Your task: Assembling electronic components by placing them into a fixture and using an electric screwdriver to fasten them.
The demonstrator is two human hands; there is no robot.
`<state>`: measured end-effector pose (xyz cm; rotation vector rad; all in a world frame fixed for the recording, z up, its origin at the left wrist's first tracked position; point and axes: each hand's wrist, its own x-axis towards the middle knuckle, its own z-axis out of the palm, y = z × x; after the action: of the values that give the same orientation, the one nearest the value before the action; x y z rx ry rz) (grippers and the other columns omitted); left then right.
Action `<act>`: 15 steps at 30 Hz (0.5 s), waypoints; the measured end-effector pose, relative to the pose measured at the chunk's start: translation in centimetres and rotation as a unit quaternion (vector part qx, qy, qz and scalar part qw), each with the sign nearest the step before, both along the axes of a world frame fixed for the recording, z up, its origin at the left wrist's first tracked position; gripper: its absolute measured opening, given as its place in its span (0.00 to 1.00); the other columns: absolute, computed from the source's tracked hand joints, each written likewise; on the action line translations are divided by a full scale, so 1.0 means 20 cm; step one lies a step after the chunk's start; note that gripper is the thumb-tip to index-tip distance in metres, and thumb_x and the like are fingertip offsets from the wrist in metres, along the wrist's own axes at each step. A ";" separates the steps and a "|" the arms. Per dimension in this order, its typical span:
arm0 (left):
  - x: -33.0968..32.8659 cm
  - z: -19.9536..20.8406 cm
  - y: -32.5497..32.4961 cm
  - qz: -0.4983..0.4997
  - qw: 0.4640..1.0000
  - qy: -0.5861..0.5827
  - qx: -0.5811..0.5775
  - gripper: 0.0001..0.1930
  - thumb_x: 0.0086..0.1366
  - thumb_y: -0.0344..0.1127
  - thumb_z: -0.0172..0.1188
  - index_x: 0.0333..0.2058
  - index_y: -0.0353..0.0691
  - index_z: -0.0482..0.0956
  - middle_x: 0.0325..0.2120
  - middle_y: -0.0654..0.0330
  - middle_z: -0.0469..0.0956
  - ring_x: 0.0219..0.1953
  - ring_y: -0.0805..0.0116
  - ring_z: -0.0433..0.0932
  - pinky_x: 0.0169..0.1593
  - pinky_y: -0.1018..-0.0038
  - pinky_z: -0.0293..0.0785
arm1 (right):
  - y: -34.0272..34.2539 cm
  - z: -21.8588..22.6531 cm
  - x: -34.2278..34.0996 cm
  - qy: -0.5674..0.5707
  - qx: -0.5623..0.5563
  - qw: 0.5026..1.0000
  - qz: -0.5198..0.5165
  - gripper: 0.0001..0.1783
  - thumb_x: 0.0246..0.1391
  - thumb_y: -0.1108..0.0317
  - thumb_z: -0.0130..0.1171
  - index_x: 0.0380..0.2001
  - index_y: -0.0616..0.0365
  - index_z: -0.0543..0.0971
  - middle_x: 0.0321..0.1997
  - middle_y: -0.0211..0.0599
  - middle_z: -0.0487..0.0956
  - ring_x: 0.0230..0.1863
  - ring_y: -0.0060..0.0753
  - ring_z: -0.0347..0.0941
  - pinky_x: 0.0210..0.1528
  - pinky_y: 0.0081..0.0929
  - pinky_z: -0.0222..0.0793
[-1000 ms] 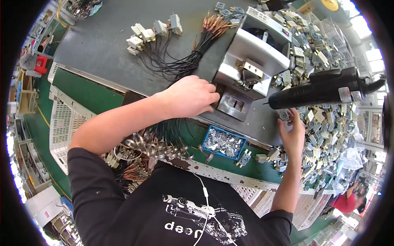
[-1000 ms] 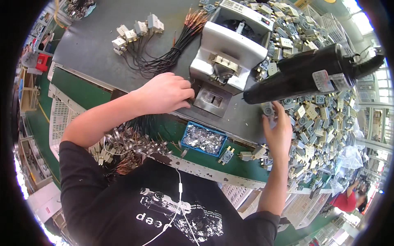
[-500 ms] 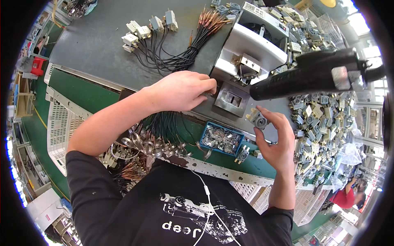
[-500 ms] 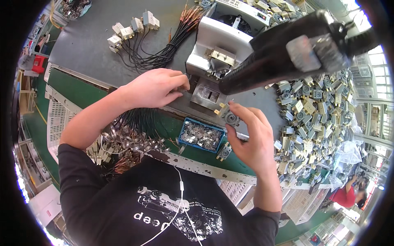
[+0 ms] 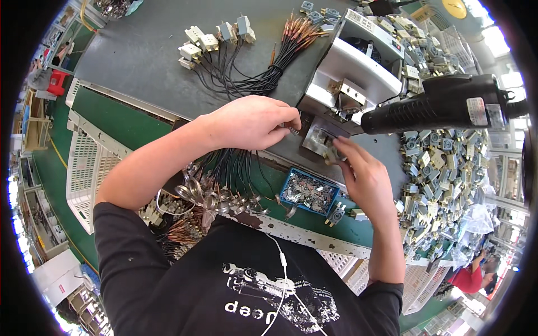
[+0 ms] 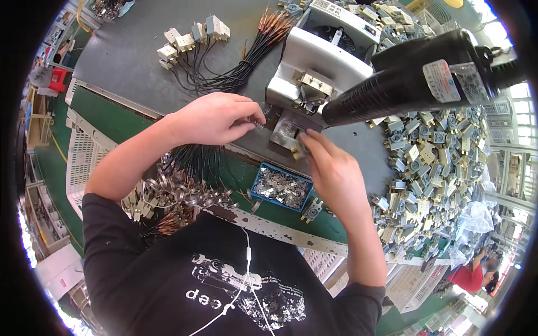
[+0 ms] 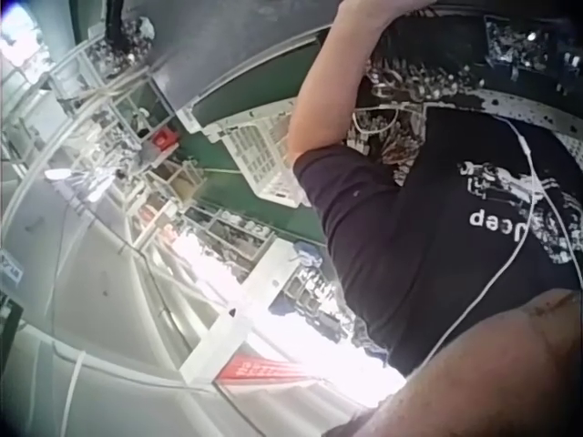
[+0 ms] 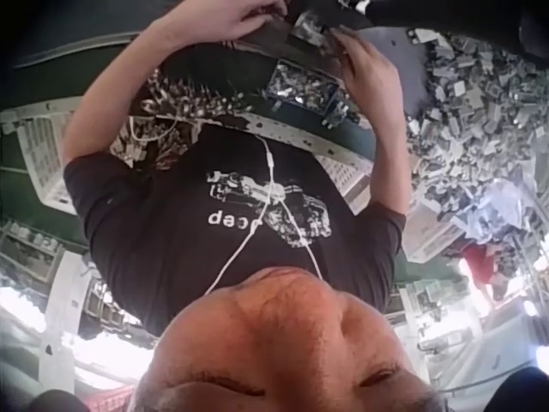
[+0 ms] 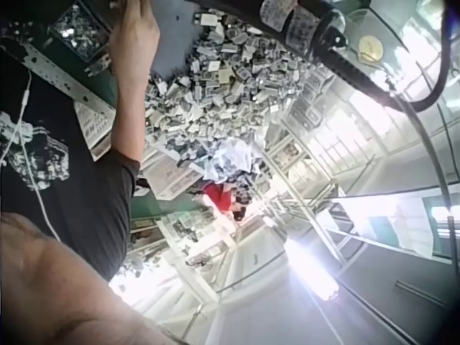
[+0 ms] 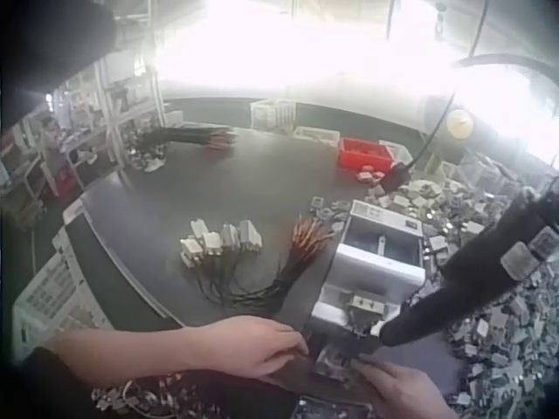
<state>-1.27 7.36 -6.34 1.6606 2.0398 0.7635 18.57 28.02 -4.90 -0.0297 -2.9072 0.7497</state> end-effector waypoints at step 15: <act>0.00 -0.01 0.03 0.003 0.999 0.038 0.035 0.08 0.61 0.30 0.61 0.39 0.40 0.77 0.35 0.56 0.78 0.44 0.54 0.78 0.50 0.62 0.75 | -0.06 -0.15 -0.06 0.112 0.050 0.991 -0.058 0.10 0.54 0.70 0.68 0.40 0.53 0.82 0.47 0.31 0.84 0.24 0.34 0.80 0.26 0.28 0.75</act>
<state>-1.31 7.95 -6.62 1.7479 2.0939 0.7936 17.32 26.75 -7.92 -0.0957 -2.6982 0.5495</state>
